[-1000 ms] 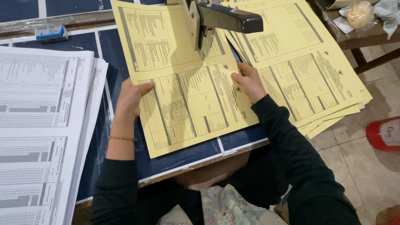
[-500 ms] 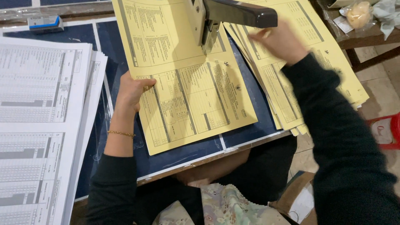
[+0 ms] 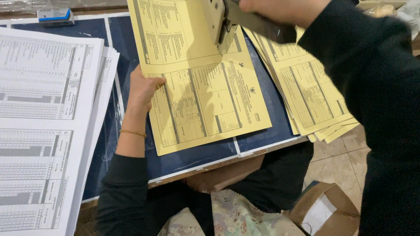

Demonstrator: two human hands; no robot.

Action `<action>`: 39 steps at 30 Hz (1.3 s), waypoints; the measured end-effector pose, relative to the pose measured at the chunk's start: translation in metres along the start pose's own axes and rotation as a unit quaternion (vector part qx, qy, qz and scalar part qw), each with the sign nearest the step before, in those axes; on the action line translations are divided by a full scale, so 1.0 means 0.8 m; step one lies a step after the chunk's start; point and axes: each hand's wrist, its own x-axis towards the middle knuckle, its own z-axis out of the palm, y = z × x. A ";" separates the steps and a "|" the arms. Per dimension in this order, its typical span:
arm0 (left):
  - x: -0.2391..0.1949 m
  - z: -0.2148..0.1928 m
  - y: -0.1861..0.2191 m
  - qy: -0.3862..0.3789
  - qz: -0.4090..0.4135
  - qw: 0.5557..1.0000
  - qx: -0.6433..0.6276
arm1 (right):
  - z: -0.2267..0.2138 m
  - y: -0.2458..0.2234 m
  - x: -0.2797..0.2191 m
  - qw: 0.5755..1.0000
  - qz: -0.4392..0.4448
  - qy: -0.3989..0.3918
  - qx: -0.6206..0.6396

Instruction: The person sits on the floor and uses a manual hole punch to punch holes in yellow documents. They repeatedly pick up sheets from a stack, align them under the punch, press the handle, and place the punched sheets into a separate pile.

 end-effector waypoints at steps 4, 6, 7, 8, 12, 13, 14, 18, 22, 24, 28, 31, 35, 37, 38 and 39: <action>0.000 0.001 0.000 0.010 -0.009 1.000 0.011 | 0.034 -0.025 -0.019 0.991 -0.129 0.006 -0.035; -0.004 -0.002 0.000 0.007 -0.008 1.000 0.017 | 0.032 -0.037 -0.026 0.996 -0.077 -0.031 -0.024; -0.006 -0.004 0.000 0.008 -0.009 1.000 0.021 | 0.031 -0.044 -0.028 0.997 -0.028 -0.070 -0.014; -0.004 -0.004 0.002 0.008 -0.007 1.000 0.021 | 0.039 -0.044 -0.034 0.997 -0.028 -0.068 -0.015; -0.004 -0.005 -0.003 0.013 -0.007 1.000 -0.001 | 0.069 -0.030 -0.047 0.998 -0.038 -0.020 0.035; -0.002 -0.005 -0.001 0.016 -0.001 1.000 -0.002 | 0.069 -0.023 -0.044 0.997 -0.056 0.006 0.056; -0.004 -0.006 0.001 0.019 0.000 1.000 -0.006 | 0.062 -0.029 -0.043 0.997 -0.060 0.006 0.053; -0.005 -0.006 -0.003 0.011 -0.011 1.000 -0.005 | 0.031 -0.042 -0.050 0.993 -0.045 -0.037 0.099; -0.004 -0.002 0.000 0.033 -0.012 0.999 -0.004 | 0.026 -0.033 -0.037 0.992 -0.120 -0.007 0.047; 0.000 -0.004 -0.003 0.037 -0.009 0.999 -0.007 | 0.031 -0.033 -0.038 0.993 -0.110 -0.009 0.039; 0.002 -0.003 -0.006 0.033 0.001 0.999 -0.013 | 0.076 -0.018 -0.039 0.994 -0.082 0.039 0.068; 0.002 -0.004 -0.007 0.031 0.009 0.999 -0.008 | 0.099 0.002 -0.035 0.983 -0.120 0.105 0.091; 0.001 -0.004 -0.006 0.023 0.004 1.000 -0.011 | 0.096 -0.002 -0.037 0.987 -0.116 0.092 0.060; 0.003 -0.006 -0.011 0.014 0.005 1.000 0.000 | 0.089 -0.006 -0.041 0.988 -0.119 0.071 0.068; 0.002 -0.002 -0.007 0.013 0.007 1.000 -0.001 | 0.079 -0.009 -0.041 0.988 -0.119 0.072 0.067; 0.001 -0.002 -0.006 0.019 0.002 1.000 -0.004 | 0.072 -0.013 -0.041 0.991 -0.107 0.051 0.057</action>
